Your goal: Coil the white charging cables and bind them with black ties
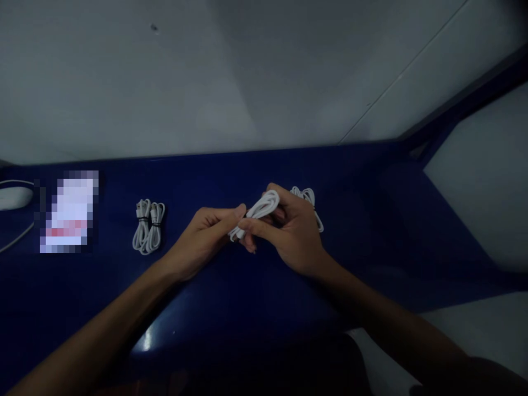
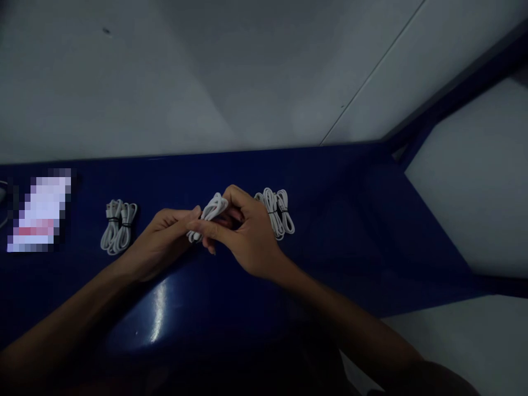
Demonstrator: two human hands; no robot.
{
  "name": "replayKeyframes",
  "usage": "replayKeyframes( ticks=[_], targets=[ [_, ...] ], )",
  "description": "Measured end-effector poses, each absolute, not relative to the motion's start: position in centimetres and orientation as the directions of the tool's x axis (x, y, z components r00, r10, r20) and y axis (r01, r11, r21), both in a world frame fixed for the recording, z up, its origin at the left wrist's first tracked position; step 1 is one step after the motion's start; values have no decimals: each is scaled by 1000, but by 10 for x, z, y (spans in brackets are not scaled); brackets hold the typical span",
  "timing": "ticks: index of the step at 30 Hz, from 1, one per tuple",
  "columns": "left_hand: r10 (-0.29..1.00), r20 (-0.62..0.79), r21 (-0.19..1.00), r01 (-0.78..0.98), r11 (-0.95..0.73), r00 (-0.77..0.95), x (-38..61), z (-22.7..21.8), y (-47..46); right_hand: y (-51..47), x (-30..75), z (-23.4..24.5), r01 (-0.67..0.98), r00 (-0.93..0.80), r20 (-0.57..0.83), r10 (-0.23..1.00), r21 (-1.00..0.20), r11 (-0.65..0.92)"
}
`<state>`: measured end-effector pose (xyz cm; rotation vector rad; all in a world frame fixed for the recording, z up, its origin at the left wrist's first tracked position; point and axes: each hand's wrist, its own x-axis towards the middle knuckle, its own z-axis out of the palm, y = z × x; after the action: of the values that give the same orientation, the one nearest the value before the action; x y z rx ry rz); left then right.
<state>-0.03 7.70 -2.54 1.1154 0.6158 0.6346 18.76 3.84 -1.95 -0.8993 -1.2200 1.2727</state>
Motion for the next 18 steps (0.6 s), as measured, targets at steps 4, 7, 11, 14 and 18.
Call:
replayKeyframes(
  ticks=[4, 7, 11, 14, 18],
  targets=[
    [740, -179, 884, -224, 411, 648, 2, -27, 77, 42, 187, -20, -177, -25, 160, 987, -972, 153],
    [757, -199, 848, -278, 451, 623, 1, -29, 79, 44, 190, -21, -153, -9, 132, 991, -980, 129],
    [792, -213, 849, -293, 440, 572, -1, -30, 81, 46, 194, -24, -151, -44, 98, 994, -984, 90],
    [804, -229, 852, -285, 438, 549, -1, -30, 81, 47, 196, -25, -140, -45, 73, 996, -988, 66],
    [819, -257, 853, -278, 442, 513, 1, -29, 81, 46, 195, -24, -133, -9, 43, 999, -990, 41]
  ],
)
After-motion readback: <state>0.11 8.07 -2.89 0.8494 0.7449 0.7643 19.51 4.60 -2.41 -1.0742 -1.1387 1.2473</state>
